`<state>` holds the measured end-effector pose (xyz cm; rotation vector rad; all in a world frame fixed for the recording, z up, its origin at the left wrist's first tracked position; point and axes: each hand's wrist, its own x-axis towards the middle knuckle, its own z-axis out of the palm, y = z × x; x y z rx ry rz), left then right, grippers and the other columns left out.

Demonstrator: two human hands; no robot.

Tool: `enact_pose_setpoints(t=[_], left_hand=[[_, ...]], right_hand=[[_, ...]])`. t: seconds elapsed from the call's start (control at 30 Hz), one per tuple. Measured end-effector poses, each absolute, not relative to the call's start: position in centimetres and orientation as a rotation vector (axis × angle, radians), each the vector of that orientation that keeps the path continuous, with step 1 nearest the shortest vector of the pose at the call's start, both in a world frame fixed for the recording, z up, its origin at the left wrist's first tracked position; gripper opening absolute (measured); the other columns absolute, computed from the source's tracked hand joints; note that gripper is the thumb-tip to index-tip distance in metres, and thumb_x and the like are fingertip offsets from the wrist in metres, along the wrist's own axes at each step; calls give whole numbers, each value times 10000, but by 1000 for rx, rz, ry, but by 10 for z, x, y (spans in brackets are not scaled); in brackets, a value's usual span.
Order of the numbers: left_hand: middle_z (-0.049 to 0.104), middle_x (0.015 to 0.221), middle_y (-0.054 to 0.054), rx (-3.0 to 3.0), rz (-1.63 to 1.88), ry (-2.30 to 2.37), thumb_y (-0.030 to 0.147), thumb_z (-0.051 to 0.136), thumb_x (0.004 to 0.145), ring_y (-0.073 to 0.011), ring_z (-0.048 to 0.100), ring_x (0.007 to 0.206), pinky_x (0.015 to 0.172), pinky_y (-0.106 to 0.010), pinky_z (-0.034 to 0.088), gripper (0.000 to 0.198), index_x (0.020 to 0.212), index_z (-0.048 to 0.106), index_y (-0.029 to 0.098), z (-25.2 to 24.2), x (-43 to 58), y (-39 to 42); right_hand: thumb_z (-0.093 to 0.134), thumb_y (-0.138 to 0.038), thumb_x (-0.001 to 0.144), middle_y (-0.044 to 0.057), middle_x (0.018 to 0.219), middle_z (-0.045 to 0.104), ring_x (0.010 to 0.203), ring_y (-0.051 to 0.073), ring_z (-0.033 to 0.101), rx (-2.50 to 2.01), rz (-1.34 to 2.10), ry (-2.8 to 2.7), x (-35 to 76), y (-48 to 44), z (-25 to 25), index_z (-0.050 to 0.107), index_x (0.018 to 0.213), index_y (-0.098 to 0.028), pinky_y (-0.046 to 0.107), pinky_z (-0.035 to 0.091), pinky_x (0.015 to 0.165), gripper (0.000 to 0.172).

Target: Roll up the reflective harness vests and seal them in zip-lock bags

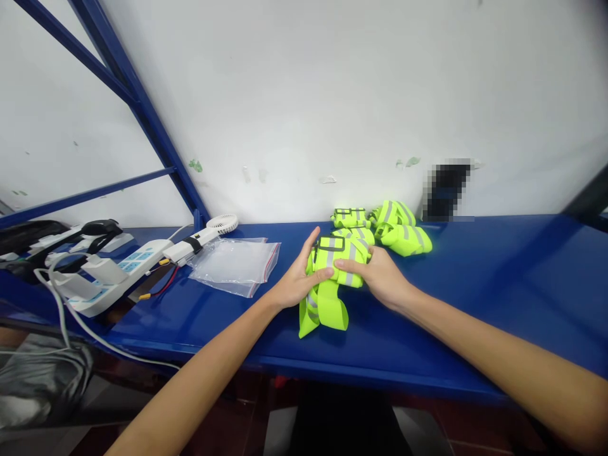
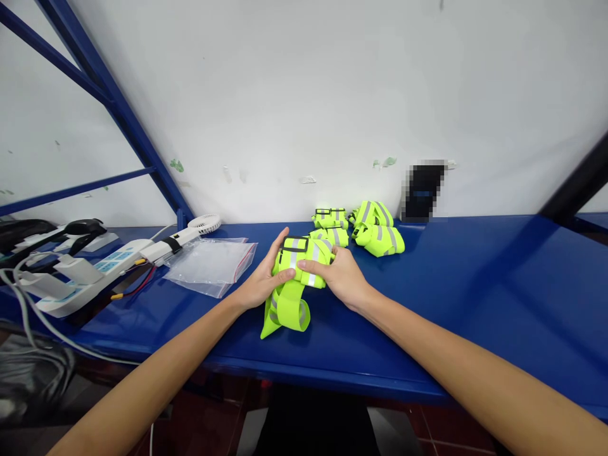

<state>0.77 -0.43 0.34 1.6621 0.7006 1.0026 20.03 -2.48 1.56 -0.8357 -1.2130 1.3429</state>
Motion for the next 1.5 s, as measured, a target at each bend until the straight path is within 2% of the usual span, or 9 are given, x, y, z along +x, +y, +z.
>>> enact_pose_setpoints(t=[0.1, 0.17, 0.23, 0.33, 0.47, 0.73, 1.2, 1.4, 1.5], left_hand=[[357, 1563, -110, 1576, 954, 664, 391, 737, 810, -310, 424, 1384, 1106, -438, 390, 939, 1553, 170, 305, 2, 9, -4], [551, 1401, -139, 1509, 858, 627, 406, 724, 821, -294, 579, 1227, 1008, -405, 471, 796, 1494, 335, 238, 1, 11, -4], [694, 1152, -133, 1466, 748, 617, 421, 719, 821, -264, 681, 1021, 908, -374, 515, 596, 1327, 537, 164, 1, 12, -4], [736, 960, -108, 1414, 634, 628, 415, 734, 805, -230, 712, 852, 818, -347, 539, 427, 1108, 656, 123, 2, 12, -6], [743, 1004, -132, 1378, 566, 624, 412, 738, 799, -232, 717, 856, 782, -335, 557, 409, 1074, 684, 115, 4, 12, -8], [752, 944, -147, 1386, 557, 635, 410, 762, 775, -221, 724, 779, 681, -294, 568, 404, 1019, 697, 94, 5, 15, -9], [749, 880, -123, 1322, 604, 585, 386, 749, 794, -237, 729, 766, 684, -324, 574, 386, 1052, 652, 115, 0, 20, -11], [747, 900, -115, 1297, 630, 608, 378, 762, 781, -235, 722, 782, 709, -345, 576, 450, 1125, 623, 124, 0, 21, -13], [742, 953, -108, 1279, 698, 614, 320, 779, 761, -225, 715, 831, 804, -358, 553, 456, 1143, 624, 126, 0, 22, -11]], right_hand=[[877, -306, 621, 80, 1083, 759, 1022, 301, 705, -764, 1353, -1138, 201, -26, 20, 727, 1020, -188, 445, 554, 929, 442], [876, -303, 619, 81, 1092, 756, 1037, 302, 699, -761, 1369, -1083, 201, -26, 24, 727, 1005, -192, 439, 554, 928, 428], [868, -314, 622, 85, 1097, 753, 1048, 307, 693, -766, 1399, -1047, 202, -26, 26, 725, 990, -191, 433, 559, 914, 413], [841, -344, 659, 92, 1100, 749, 1044, 306, 689, -758, 1437, -1017, 201, -25, 26, 717, 1004, -183, 415, 570, 876, 400], [822, -358, 687, 102, 1092, 747, 1017, 312, 693, -773, 1461, -1009, 200, -26, 24, 706, 1026, -180, 414, 585, 811, 400], [830, -346, 663, 86, 1067, 750, 1027, 311, 697, -776, 1417, -1016, 194, -29, 28, 691, 1019, -200, 448, 570, 906, 409], [851, -342, 630, 76, 1067, 740, 996, 303, 700, -773, 1335, -1028, 191, -30, 25, 654, 997, -213, 454, 570, 878, 435], [841, -370, 662, 50, 963, 732, 924, 284, 680, -904, 915, -1333, 197, -27, 17, 641, 1026, -218, 440, 542, 839, 442], [823, -329, 692, 65, 1151, 699, 1090, 304, 635, -865, 679, -1482, 197, -31, 19, 636, 1057, -251, 475, 474, 978, 417]])
